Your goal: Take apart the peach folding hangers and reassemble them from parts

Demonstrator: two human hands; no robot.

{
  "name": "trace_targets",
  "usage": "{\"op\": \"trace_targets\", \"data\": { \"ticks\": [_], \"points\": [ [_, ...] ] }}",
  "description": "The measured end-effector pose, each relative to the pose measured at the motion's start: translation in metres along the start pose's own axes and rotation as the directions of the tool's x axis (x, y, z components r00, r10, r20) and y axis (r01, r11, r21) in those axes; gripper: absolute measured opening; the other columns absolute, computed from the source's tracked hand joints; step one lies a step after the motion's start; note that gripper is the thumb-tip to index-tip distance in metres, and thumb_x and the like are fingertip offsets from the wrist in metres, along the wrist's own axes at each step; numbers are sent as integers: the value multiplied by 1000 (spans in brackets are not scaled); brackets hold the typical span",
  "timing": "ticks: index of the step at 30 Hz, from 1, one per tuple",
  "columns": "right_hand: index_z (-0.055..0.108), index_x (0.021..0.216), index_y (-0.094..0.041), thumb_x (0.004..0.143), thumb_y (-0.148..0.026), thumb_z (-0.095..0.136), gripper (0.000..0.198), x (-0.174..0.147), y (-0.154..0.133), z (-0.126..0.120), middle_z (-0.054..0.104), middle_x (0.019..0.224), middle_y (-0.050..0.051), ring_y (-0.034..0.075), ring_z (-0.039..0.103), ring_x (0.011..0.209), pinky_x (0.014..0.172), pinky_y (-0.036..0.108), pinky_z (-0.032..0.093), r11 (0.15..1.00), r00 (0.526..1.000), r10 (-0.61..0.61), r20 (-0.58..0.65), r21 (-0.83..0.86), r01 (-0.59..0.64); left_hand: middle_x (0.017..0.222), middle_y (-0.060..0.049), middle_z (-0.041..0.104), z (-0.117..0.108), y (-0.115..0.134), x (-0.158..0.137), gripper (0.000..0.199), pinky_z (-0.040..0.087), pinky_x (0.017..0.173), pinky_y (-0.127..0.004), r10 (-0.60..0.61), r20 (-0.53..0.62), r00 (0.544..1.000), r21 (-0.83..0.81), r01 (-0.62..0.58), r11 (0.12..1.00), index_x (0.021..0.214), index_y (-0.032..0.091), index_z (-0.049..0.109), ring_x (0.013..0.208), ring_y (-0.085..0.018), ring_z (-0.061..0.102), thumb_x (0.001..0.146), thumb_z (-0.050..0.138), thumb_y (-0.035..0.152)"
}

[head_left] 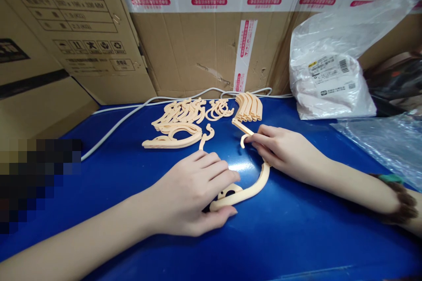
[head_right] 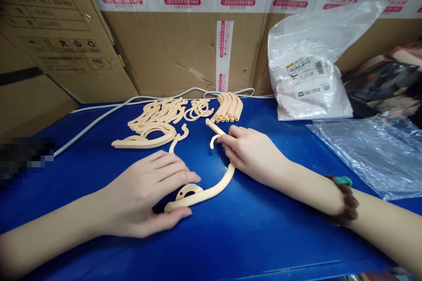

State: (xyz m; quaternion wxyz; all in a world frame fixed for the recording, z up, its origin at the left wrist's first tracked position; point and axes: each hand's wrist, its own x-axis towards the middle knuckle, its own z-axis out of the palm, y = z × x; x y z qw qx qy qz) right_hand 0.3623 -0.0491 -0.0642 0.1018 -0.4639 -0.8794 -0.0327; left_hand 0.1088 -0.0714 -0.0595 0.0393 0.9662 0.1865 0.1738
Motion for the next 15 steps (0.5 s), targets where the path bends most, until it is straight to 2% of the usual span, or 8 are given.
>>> {"op": "trace_targets", "data": {
  "ticks": [3,7,10,15],
  "points": [
    [63,111,-18,96,-24,40,28,0,-1,1,57,94,7,17,58,78,69,28,44,999,999,-7,-40,32,8,91,-4,64,0,-1,0,27,39,73,-35,-3,0,1000,2,3,1000,106,14,59,83,-20,54,87,59,33],
    [62,101,-16,96,-24,40,24,1,0,-1,56,89,6,17,56,74,65,28,41,997,998,-57,-30,-53,55,96,-5,65,0,-3,1,22,41,76,-34,-16,-7,1000,23,16,1000,106,15,60,87,-21,55,90,55,29],
    [61,97,-16,97,-26,40,24,0,-1,-6,56,85,5,15,52,64,62,29,36,982,990,-140,29,-120,143,100,-5,66,3,-5,1,18,43,80,-33,-21,-25,999,55,22,998,106,15,60,91,-20,57,94,50,24],
    [60,88,-20,98,-28,40,24,-3,-7,-13,56,78,2,14,49,63,64,29,33,945,940,-324,109,-8,327,104,-5,68,7,-8,2,19,45,84,-33,-16,-63,998,89,22,996,105,15,61,95,-19,59,98,44,21]
  ]
}}
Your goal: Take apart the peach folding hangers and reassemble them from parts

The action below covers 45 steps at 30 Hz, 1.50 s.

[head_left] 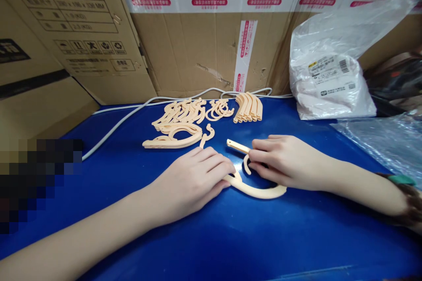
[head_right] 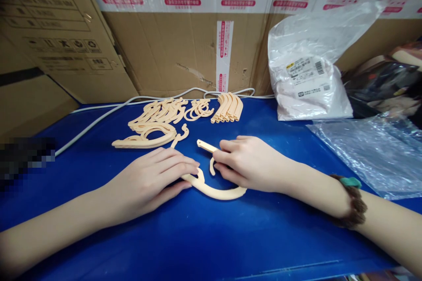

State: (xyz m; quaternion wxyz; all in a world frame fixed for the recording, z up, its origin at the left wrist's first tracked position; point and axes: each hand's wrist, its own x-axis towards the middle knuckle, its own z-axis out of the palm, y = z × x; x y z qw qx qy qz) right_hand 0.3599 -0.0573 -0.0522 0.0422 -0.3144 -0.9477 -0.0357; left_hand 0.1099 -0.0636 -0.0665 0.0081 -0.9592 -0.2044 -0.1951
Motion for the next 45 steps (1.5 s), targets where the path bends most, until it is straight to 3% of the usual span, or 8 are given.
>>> {"op": "trace_targets", "data": {
  "ticks": [7,14,22,28,31,35,45],
  "points": [
    [57,82,-19,98,-27,38,26,0,-9,0,56,73,0,13,46,60,64,30,30,998,998,-32,50,52,30,106,-5,66,-1,-1,1,16,45,86,-32,-6,-22,1000,31,7,999,104,16,60,96,-18,58,97,46,19],
    [55,81,-19,98,-25,36,26,-1,-9,1,55,73,0,13,44,59,64,29,30,998,998,-43,40,54,41,88,-3,66,0,0,-1,14,44,74,-33,-45,-53,998,118,51,992,99,16,61,82,-19,58,96,48,20],
    [53,82,-19,97,-21,34,24,1,-10,3,53,73,1,15,41,59,63,30,31,996,997,-73,6,58,72,85,-3,66,-5,3,-1,19,42,74,-32,-117,-36,992,56,119,991,91,15,61,81,-18,58,96,44,22],
    [55,84,-19,98,-26,34,25,1,-23,0,57,76,3,16,45,68,66,31,31,976,996,-78,-39,200,84,83,-4,65,-5,5,-4,22,43,76,-35,-239,-41,970,24,240,970,89,16,60,80,-20,58,96,46,30],
    [57,95,-18,95,-26,40,19,0,-32,-1,61,85,4,17,48,75,70,31,32,959,992,-121,-42,253,128,82,-4,64,-6,8,-4,20,43,74,-36,-290,-17,957,6,290,957,86,17,58,80,-21,57,92,52,35],
    [58,108,-16,93,-26,47,22,0,-35,0,62,91,5,18,49,81,73,31,34,944,987,-153,-47,289,160,86,-2,64,-5,10,-3,9,42,74,-34,-338,-4,941,-48,337,940,88,19,55,84,-21,56,85,59,28],
    [59,111,-15,93,-23,47,24,1,-34,4,63,91,6,20,48,81,75,33,35,951,978,-194,-72,230,206,89,0,63,-3,7,-2,3,41,74,-32,-373,-10,928,-142,368,919,89,21,54,84,-18,54,86,55,20]
  ]
}}
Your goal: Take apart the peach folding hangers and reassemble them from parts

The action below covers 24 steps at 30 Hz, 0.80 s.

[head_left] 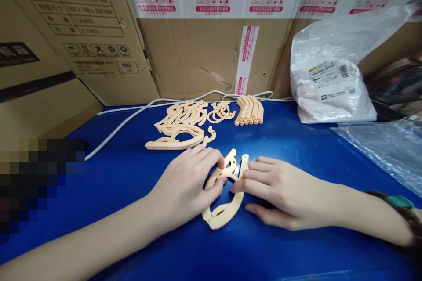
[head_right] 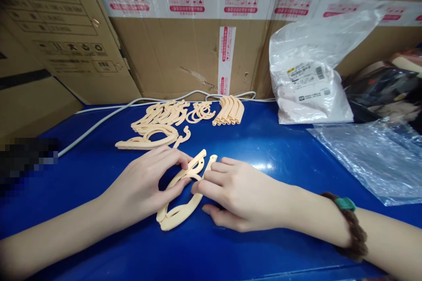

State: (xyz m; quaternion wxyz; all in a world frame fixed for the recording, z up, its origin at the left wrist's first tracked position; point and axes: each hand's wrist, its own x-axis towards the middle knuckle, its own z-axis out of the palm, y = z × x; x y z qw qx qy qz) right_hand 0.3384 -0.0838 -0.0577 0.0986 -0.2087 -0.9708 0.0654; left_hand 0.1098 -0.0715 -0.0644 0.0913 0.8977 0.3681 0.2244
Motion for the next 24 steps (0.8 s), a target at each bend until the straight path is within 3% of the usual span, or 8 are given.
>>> {"op": "trace_targets", "data": {
  "ticks": [6,10,15,20,24],
  "points": [
    [60,107,-15,95,-22,42,23,0,1,3,65,90,6,19,49,77,72,34,35,998,1000,-22,-6,-54,22,88,-1,63,0,1,1,5,41,72,-32,6,17,1000,-28,-6,1000,90,20,55,82,-18,55,90,51,23],
    [60,105,-14,95,-24,44,22,0,0,1,64,80,4,17,50,71,67,32,34,997,990,-38,-139,-73,28,91,-1,64,0,1,1,9,42,74,-32,13,18,1000,-50,-12,999,92,20,55,82,-17,56,93,48,24],
    [60,97,-15,96,-23,42,20,6,6,-8,63,78,4,15,52,68,66,30,35,990,957,68,-281,-96,-99,97,0,66,2,0,-2,5,44,78,-31,-11,36,999,-155,17,988,95,22,56,88,-17,58,93,51,22],
    [61,106,-15,97,-23,42,22,23,26,-8,65,89,6,17,59,80,70,28,41,967,940,200,-276,-100,-235,94,2,64,1,-3,-1,10,44,78,-30,-48,82,995,-234,66,970,94,23,56,90,-16,58,88,54,16],
    [62,115,-16,95,-21,43,28,43,43,-4,63,97,8,18,61,83,68,27,43,951,958,207,-201,-186,-245,93,2,64,1,-4,0,10,43,80,-30,-59,81,995,-243,77,967,93,23,58,91,-16,57,88,54,16]
  ]
}}
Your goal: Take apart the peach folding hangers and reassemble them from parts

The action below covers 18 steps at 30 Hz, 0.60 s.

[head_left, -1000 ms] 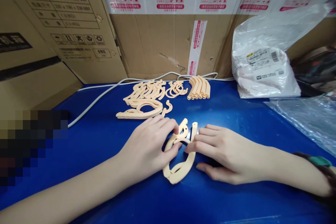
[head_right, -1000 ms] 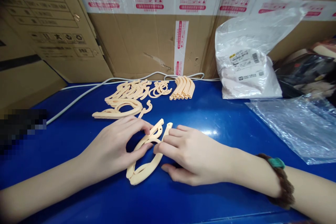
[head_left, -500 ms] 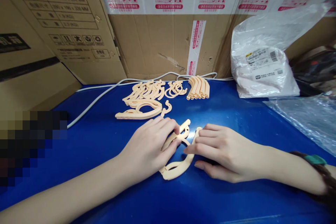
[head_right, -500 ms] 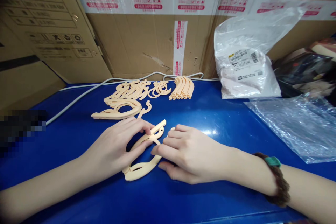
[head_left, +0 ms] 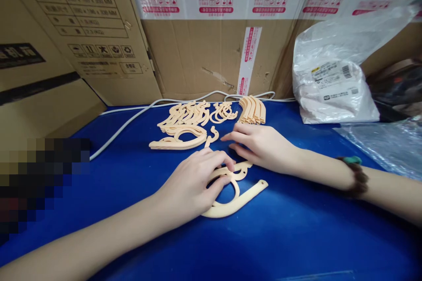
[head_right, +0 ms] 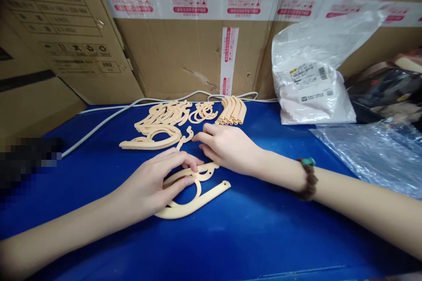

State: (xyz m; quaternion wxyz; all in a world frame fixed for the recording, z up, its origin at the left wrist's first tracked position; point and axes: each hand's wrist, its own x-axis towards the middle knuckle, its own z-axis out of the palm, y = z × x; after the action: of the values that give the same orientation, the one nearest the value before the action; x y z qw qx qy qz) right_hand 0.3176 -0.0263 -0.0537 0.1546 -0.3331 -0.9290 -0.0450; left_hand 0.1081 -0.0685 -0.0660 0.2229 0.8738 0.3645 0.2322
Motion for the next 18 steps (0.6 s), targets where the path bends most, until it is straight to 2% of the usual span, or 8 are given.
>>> {"op": "trace_targets", "data": {
  "ticks": [4,9,13,18],
  "points": [
    [64,117,-14,95,-20,43,31,23,6,10,61,99,11,19,59,81,62,28,40,984,996,-82,19,-154,84,94,2,64,0,-1,0,10,43,80,-30,1,-6,1000,3,-1,1000,93,23,58,92,-16,58,87,55,16],
    [67,113,-15,93,-19,44,30,33,11,17,61,93,9,17,57,75,60,28,36,984,995,-86,53,-154,93,97,3,66,-2,-1,0,11,42,81,-30,45,-6,999,69,-45,997,97,22,58,93,-16,58,89,54,15],
    [66,109,-14,94,-21,43,29,20,16,13,61,95,8,18,59,78,63,29,38,991,997,-22,80,-127,32,100,2,67,-5,-1,-1,9,40,79,-31,118,23,993,143,-120,982,97,21,58,90,-17,58,92,52,17],
    [64,101,-13,96,-25,40,28,-11,21,2,60,95,9,19,59,81,67,29,42,989,996,53,72,-145,-42,101,1,67,-8,-4,0,10,40,80,-32,178,54,983,191,-185,964,97,20,60,92,-16,60,95,50,20]
  ]
}}
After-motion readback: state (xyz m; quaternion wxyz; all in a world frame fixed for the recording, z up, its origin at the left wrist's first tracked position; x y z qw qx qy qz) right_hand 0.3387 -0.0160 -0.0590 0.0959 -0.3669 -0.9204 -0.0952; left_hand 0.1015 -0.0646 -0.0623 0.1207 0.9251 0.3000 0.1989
